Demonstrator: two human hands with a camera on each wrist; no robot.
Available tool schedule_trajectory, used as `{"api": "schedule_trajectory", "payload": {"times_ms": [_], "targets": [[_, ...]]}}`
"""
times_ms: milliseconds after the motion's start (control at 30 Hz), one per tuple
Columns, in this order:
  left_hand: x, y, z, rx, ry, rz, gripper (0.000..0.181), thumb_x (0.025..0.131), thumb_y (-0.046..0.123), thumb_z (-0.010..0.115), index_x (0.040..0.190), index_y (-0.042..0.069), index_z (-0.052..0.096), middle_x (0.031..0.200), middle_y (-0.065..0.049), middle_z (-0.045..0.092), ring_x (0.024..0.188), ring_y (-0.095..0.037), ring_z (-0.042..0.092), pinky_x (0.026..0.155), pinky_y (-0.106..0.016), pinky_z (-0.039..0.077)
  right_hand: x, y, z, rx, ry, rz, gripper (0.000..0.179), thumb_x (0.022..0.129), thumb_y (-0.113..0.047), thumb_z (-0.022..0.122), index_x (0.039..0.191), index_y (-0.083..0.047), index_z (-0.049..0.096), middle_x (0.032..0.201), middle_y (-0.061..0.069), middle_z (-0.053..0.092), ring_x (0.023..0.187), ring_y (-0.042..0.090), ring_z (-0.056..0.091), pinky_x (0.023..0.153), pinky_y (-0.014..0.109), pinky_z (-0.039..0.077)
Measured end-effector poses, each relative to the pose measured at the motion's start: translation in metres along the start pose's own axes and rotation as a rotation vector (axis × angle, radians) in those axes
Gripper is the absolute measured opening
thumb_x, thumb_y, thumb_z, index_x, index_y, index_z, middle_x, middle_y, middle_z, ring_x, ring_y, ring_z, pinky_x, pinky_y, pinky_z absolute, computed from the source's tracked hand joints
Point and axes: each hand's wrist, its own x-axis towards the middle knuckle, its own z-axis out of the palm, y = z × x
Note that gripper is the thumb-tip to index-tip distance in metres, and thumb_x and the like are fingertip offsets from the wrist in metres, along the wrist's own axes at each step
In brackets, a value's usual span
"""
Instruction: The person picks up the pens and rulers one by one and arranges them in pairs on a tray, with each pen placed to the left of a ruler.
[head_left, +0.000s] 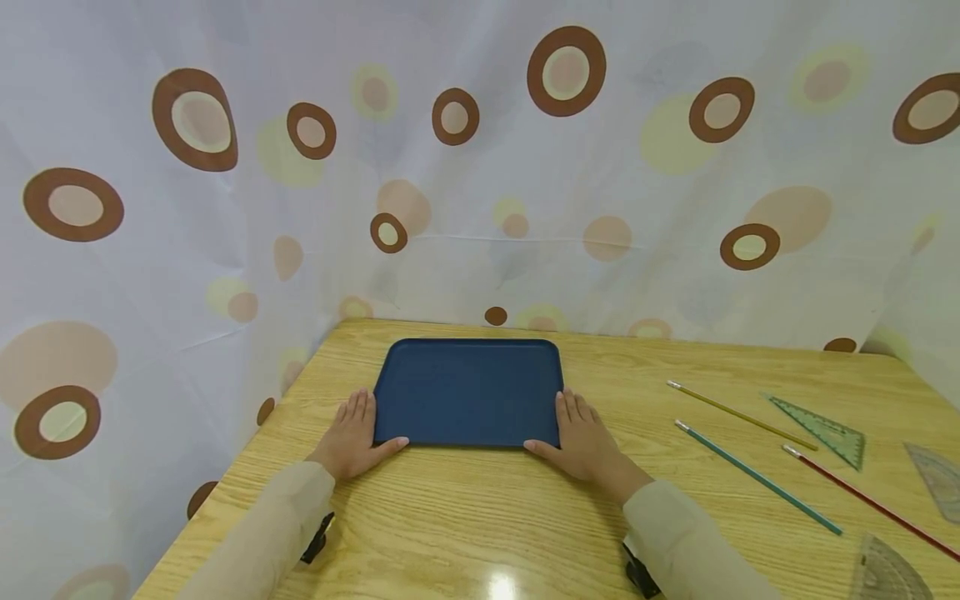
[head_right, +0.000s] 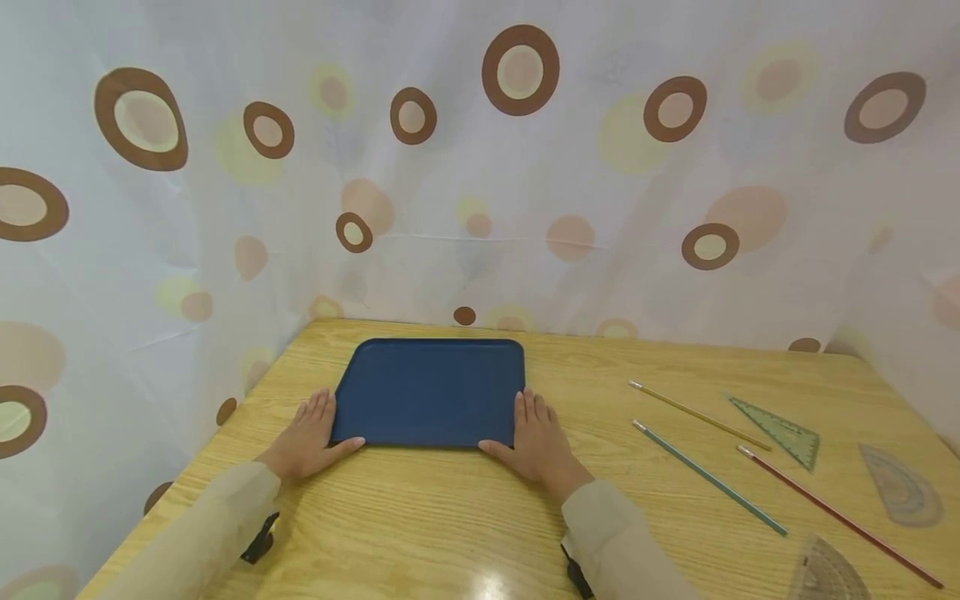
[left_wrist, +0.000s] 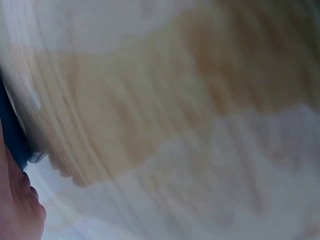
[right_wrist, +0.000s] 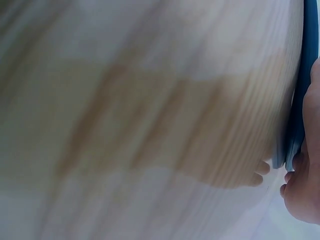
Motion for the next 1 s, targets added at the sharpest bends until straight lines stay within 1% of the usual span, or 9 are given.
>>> {"api": "schedule_trajectory", "payload": {"times_ms": [200, 400, 533, 667, 1000], "targets": [[0.002, 0.001, 0.002, 0.006, 0.011, 0.003, 0.098, 0.09, 0.061, 0.043, 0.143, -0.013, 0.008, 0.151, -0.031, 0.004, 0.142, -0.043, 0.004, 0.115, -0.054, 0.007, -0.002, 0.002, 0.0, 0.013, 0.006, 0.005, 0.094, 0.09, -0.057, 0.047, 0.143, 0.013, 0.014, 0.151, 0.031, 0.011, 0.14, 0.044, 0.01, 0.113, 0.055, 0.014], [0.003, 0.001, 0.006, 0.02, 0.018, 0.008, 0.098, 0.089, 0.062, 0.042, 0.143, -0.013, 0.009, 0.151, -0.031, 0.005, 0.142, -0.043, 0.005, 0.115, -0.054, 0.008, -0.005, 0.004, 0.001, 0.016, -0.005, 0.001, 0.095, 0.089, -0.058, 0.047, 0.143, 0.013, 0.014, 0.151, 0.032, 0.01, 0.14, 0.045, 0.01, 0.113, 0.055, 0.014], [0.003, 0.003, 0.006, 0.017, 0.026, 0.014, 0.098, 0.089, 0.061, 0.043, 0.143, -0.013, 0.01, 0.151, -0.031, 0.006, 0.142, -0.042, 0.005, 0.115, -0.054, 0.009, -0.007, 0.005, 0.001, 0.006, -0.005, 0.004, 0.095, 0.089, -0.059, 0.046, 0.144, 0.012, 0.013, 0.151, 0.031, 0.008, 0.141, 0.044, 0.009, 0.114, 0.055, 0.014], [0.004, 0.006, 0.006, 0.023, 0.024, 0.02, 0.098, 0.089, 0.062, 0.042, 0.143, -0.013, 0.01, 0.151, -0.031, 0.006, 0.142, -0.042, 0.005, 0.115, -0.054, 0.009, -0.009, 0.006, -0.001, 0.019, 0.002, 0.006, 0.095, 0.09, -0.057, 0.047, 0.143, 0.013, 0.013, 0.151, 0.032, 0.009, 0.14, 0.045, 0.008, 0.113, 0.056, 0.013], [0.003, 0.009, 0.005, 0.025, 0.024, 0.028, 0.097, 0.09, 0.06, 0.044, 0.143, -0.014, 0.011, 0.151, -0.032, 0.007, 0.141, -0.043, 0.006, 0.115, -0.054, 0.009, -0.014, 0.006, -0.005, 0.024, 0.002, 0.004, 0.093, 0.091, -0.054, 0.048, 0.142, 0.015, 0.014, 0.15, 0.034, 0.01, 0.14, 0.046, 0.009, 0.113, 0.055, 0.013]]}}
